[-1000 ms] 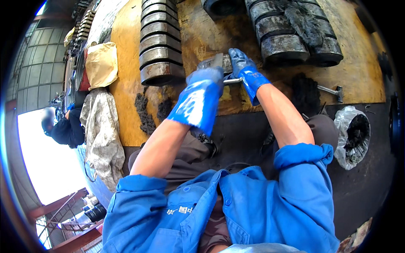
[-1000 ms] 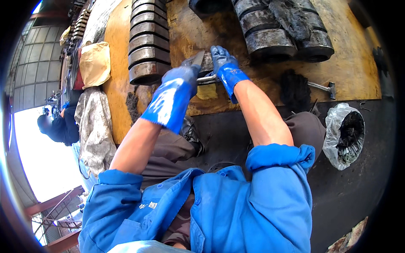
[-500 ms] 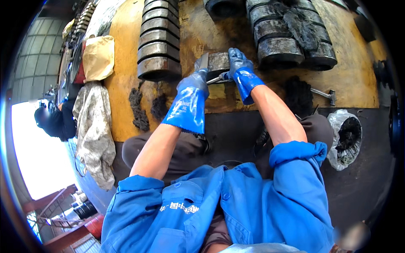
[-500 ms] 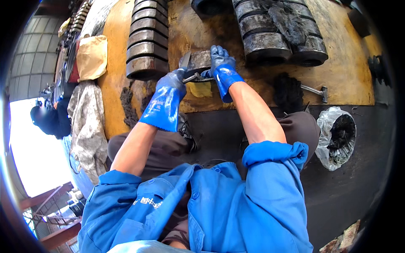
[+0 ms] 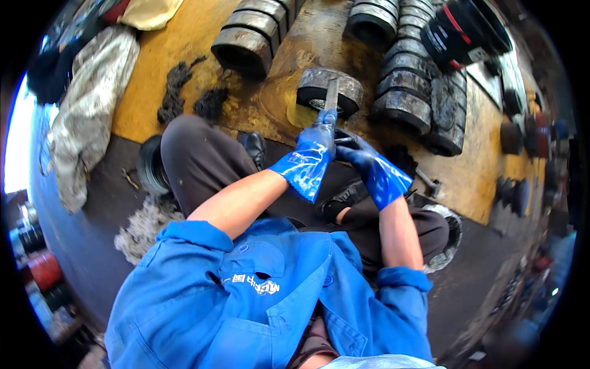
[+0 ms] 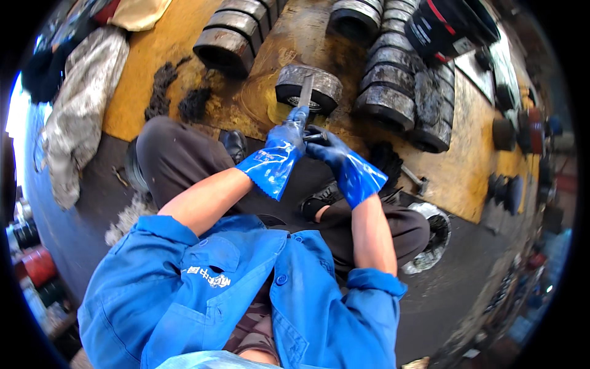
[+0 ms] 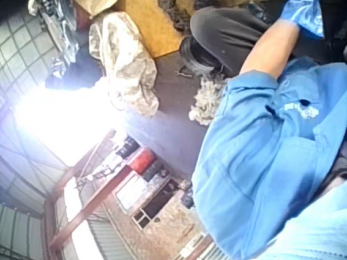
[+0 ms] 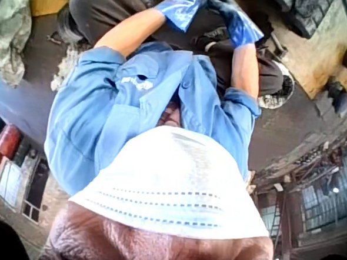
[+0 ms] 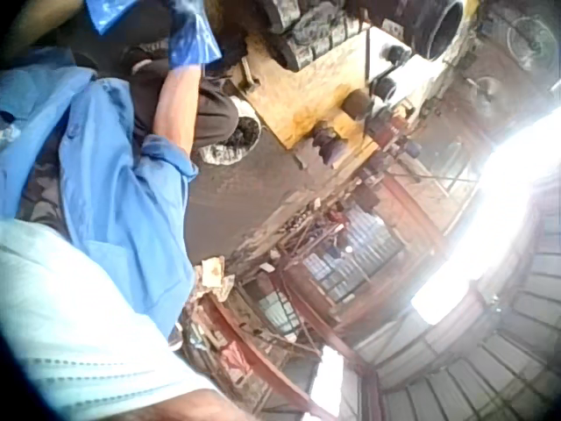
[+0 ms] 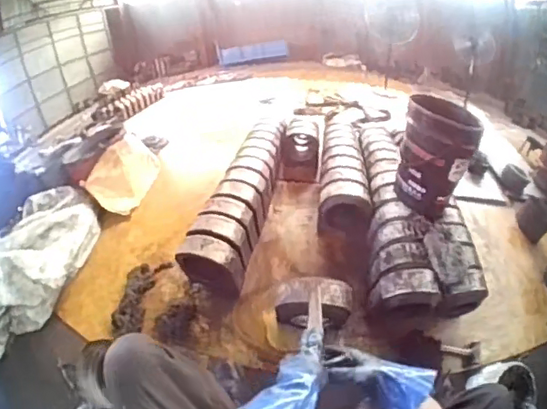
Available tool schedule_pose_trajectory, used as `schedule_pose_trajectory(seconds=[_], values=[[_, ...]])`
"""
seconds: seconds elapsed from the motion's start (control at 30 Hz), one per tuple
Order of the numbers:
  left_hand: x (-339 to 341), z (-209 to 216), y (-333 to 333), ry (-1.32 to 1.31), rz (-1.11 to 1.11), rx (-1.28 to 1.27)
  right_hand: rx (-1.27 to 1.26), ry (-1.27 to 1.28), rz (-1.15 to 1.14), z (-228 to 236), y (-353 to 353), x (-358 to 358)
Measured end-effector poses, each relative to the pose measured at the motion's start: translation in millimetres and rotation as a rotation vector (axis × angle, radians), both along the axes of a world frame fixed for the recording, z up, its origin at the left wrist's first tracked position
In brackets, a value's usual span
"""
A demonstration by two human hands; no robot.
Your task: The person sits on the floor and cleans cylindrical metal parts using a metal scraper and a cloth. They scrape the surface of the parts to remove residue and then wipe them with the cloth, repeating this process on multiple parts.
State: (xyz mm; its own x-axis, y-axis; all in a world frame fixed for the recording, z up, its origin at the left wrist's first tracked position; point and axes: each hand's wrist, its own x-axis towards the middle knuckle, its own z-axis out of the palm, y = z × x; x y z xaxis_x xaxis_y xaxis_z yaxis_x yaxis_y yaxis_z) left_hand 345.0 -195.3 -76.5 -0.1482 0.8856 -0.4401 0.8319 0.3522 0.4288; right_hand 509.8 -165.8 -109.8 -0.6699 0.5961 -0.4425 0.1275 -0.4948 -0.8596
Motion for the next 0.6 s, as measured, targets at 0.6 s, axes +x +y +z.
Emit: schedule_pose_trajectory(seconds=[0.6], values=[[11, -103, 22, -1.303, -0.015, 0.019, 0.32, -0.041, -0.123, -4, -15, 15]])
